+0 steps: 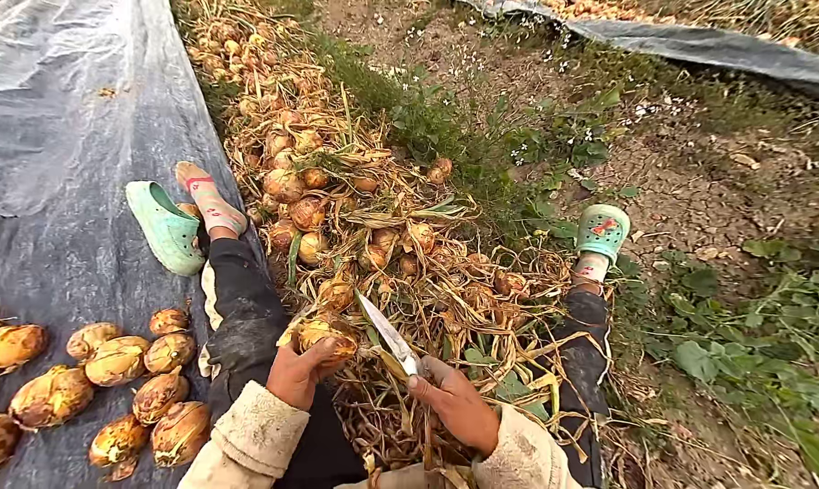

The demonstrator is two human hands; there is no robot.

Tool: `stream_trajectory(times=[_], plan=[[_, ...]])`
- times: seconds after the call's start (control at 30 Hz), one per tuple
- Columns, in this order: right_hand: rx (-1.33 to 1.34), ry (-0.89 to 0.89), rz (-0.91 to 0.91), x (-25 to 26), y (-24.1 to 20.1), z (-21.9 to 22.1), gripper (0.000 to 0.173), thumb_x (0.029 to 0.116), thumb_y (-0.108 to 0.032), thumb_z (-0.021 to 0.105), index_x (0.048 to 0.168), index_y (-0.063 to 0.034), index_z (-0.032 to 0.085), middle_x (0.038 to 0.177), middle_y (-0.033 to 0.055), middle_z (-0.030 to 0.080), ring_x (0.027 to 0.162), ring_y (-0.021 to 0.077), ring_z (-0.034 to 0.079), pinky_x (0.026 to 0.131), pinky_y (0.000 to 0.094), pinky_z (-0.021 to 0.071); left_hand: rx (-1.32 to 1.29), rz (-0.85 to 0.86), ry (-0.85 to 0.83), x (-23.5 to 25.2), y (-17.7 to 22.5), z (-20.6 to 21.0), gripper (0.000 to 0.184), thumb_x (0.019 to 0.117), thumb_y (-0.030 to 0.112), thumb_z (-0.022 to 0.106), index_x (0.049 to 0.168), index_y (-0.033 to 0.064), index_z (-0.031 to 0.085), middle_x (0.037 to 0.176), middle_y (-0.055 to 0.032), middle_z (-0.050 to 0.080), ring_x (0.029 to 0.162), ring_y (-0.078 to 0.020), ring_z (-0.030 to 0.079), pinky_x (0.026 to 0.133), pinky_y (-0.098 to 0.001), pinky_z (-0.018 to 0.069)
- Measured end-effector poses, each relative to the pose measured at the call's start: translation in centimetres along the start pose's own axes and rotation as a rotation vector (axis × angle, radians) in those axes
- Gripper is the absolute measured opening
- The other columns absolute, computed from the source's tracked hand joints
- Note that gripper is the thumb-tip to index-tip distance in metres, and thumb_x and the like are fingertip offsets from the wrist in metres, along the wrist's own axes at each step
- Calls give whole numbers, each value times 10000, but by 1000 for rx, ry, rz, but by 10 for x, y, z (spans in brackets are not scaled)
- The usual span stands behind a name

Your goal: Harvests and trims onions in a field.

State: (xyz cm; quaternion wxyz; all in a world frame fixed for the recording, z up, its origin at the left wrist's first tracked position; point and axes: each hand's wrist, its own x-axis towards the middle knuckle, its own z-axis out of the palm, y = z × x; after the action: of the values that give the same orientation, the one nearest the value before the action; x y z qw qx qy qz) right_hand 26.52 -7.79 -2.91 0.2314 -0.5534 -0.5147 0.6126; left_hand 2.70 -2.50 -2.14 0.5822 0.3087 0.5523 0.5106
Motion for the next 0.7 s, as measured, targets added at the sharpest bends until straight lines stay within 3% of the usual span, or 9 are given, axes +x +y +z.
stream_trajectory(times=[0.07,0.1,0.17,0.23,0.27,0.33,0.4,0.53,0.7], plan=[[-56,85,-24,6,-15,-4,696,875,-547,706,1309,-24,560,1029,85,659,854,142,647,792,355,552,-286,-131,-30,-16,2,22,320,1003,171,462,1295,46,429,964,-120,695,764,-220,728,648,-364,632],[-81,118,-48,8,-23,-4,750,832,-555,751,1318,-16,560,1093,113,673,967,170,664,879,381,548,-386,-163,-77,-21,-2,29,342,988,241,512,1257,35,460,965,-133,702,782,-230,730,669,-370,631],[-76,206,-134,9,-33,0,786,775,-573,793,1284,-11,584,1103,122,687,1032,171,668,925,379,544,-512,-195,-189,-27,-10,38,555,816,317,783,1205,34,507,966,-141,716,805,-232,738,702,-372,635],[-33,311,-256,10,-33,2,738,789,-593,768,1227,-21,611,1037,82,699,983,113,673,890,329,554,-587,-228,-278,-31,-15,44,720,584,322,980,1134,39,613,946,-148,746,810,-246,760,726,-392,652],[-9,352,-322,10,-29,3,686,812,-595,748,1180,-31,622,987,53,700,937,77,674,856,299,561,-596,-237,-333,-31,-17,43,715,550,308,994,1122,49,652,961,-145,753,833,-251,765,752,-402,654],[43,381,-439,11,-21,3,537,884,-532,717,1091,-43,637,901,5,691,843,19,660,784,241,563,-592,-229,-429,-27,-22,36,685,571,241,988,1144,57,663,1000,-154,752,879,-275,764,792,-435,649],[99,320,-435,9,-15,5,460,927,-486,685,1060,-49,633,852,-20,662,747,-3,619,706,220,538,-536,-206,-480,-23,-25,25,741,575,187,989,1206,59,620,1027,-160,748,899,-295,763,802,-466,649],[288,113,-235,4,-5,15,316,951,-373,657,1070,-86,600,807,-61,599,606,0,542,562,205,484,-315,-116,-508,-21,-31,3,889,512,184,1004,1268,82,548,1026,-88,752,891,-223,758,779,-409,652],[530,-62,-3,1,16,34,172,990,-268,587,1061,-111,584,656,-78,541,480,17,478,462,195,430,-117,179,-591,-23,-50,-18,782,572,182,965,1246,114,575,1127,-37,735,986,-160,733,858,-347,631]])
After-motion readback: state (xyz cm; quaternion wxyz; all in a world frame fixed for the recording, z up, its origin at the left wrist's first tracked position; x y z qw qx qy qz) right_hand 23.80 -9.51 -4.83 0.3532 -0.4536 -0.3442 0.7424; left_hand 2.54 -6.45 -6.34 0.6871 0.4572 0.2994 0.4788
